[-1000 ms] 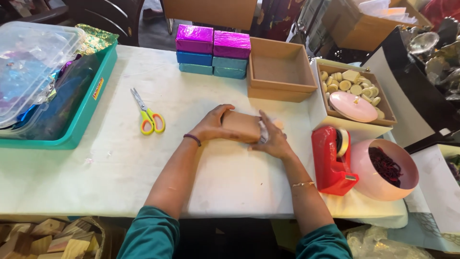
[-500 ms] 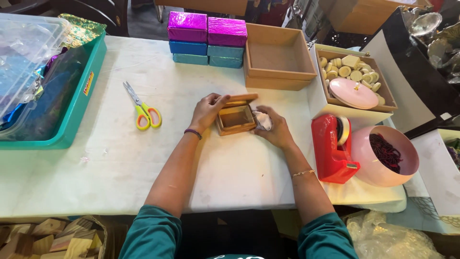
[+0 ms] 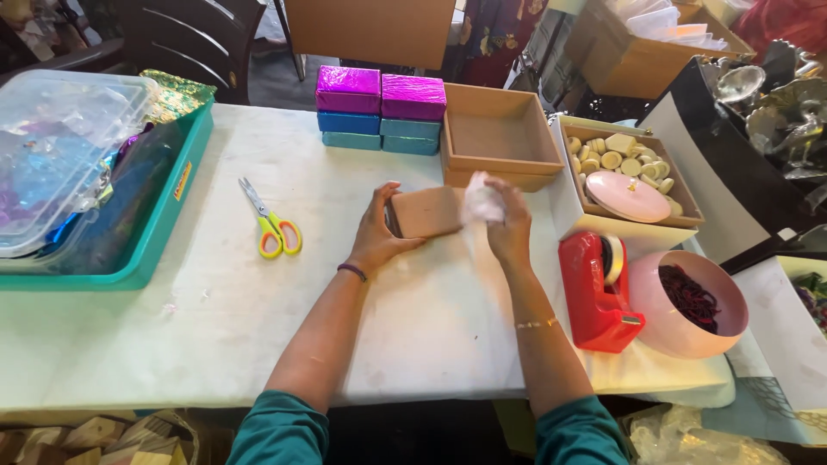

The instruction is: The person wipes the exterior and interior of a small wooden box with a cloth. They then handle a string and a piece of gold foil, placing the foil inside the box.

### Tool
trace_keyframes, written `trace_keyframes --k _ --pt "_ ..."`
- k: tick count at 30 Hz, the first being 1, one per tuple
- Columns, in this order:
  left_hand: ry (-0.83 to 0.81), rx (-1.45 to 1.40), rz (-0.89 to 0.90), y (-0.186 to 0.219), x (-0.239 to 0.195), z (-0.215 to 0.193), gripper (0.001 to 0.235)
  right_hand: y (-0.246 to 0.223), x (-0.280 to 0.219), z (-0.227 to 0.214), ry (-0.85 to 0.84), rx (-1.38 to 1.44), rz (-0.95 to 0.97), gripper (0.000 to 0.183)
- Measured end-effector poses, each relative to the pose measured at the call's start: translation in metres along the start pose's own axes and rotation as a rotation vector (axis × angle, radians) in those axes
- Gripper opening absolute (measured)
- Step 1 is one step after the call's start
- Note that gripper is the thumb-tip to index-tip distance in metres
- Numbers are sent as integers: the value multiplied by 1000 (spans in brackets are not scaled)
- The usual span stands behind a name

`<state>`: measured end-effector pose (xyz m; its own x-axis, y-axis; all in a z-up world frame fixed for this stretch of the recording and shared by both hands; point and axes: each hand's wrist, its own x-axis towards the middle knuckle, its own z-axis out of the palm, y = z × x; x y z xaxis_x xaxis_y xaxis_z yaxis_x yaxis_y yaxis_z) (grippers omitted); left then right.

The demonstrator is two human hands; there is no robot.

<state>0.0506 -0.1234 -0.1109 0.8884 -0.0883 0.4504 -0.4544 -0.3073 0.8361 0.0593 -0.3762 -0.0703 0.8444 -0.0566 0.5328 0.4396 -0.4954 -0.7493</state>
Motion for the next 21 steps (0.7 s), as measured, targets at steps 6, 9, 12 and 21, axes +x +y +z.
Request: trace_keyframes --k 6,9,12,21 --pt "86 -55 86 3 3 -1 107 -24 3 71 -67 -94 -327 57" --pt "121 33 150 -28 8 6 99 -42 -22 92 -301 -114 -481 64" --pt "100 23 41 -9 7 4 94 -45 -23 80 -385 -329 -450 58" --pt "102 50 152 7 5 5 102 -39 -28 75 -280 -183 -435 56"
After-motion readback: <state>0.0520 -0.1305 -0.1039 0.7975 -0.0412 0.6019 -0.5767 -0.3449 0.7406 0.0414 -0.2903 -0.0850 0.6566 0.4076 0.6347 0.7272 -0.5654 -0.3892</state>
